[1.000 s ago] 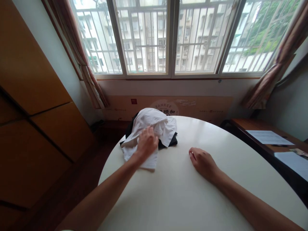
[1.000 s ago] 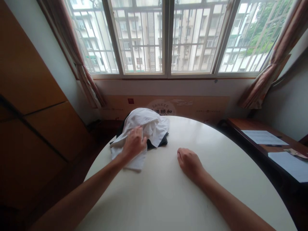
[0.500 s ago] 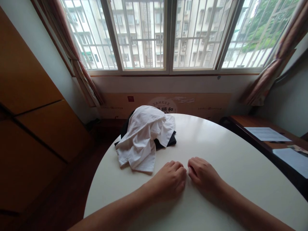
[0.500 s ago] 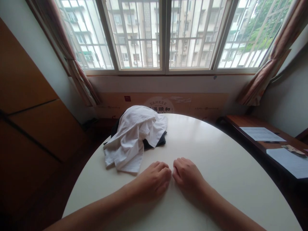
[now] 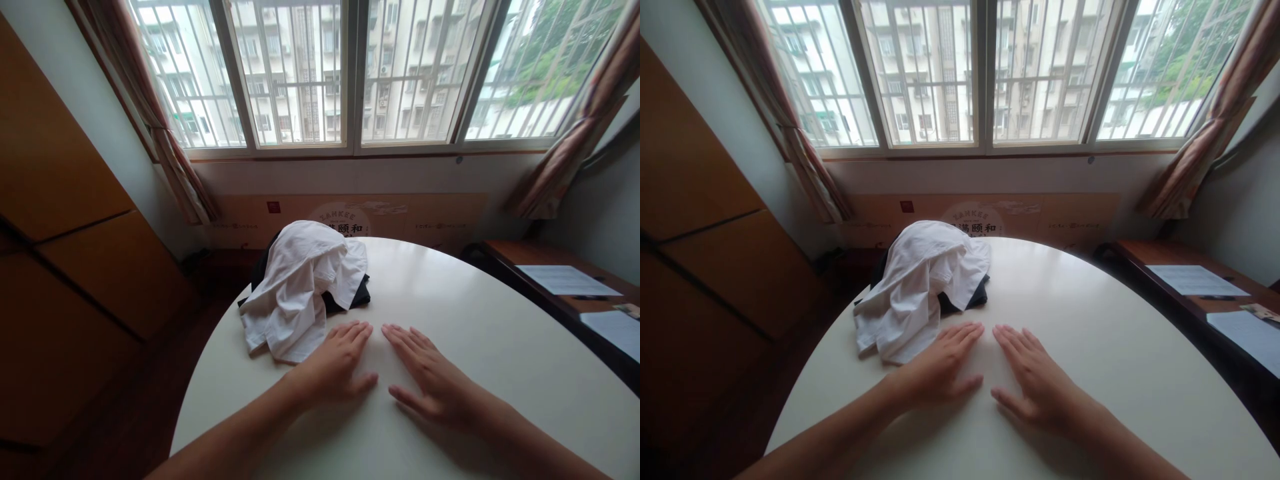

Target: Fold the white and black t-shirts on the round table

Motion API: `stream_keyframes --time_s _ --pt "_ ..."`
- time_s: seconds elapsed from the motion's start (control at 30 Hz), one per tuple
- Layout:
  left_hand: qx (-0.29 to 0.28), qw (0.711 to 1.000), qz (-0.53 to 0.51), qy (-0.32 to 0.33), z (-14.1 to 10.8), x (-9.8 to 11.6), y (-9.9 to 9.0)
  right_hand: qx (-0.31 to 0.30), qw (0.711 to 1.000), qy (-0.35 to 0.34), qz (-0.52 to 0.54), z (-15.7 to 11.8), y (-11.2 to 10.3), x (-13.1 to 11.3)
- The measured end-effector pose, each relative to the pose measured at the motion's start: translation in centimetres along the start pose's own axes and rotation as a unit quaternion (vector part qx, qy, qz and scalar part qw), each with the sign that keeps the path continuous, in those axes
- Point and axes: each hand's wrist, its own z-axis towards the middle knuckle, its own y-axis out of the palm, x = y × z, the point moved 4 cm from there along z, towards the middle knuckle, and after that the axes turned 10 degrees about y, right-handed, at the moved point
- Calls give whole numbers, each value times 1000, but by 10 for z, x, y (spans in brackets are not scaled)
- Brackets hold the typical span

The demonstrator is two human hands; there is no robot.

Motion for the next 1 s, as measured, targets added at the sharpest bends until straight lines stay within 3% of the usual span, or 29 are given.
stream_keyframes --time_s 0.13,0.4,0.7,1.0 --pt "-41 998 -36 17 -3 -4 2 -69 997 16 -13 1 7 6" --pt "-75 996 -37 27 -5 -1 10 -99 995 1 -10 1 0 0" --pt "-40 997 -33 49 -7 -6 14 -99 995 -15 -12 -1 3 6" --pt "-46 997 -47 45 -5 -6 13 -113 993 3 -17 1 4 5"
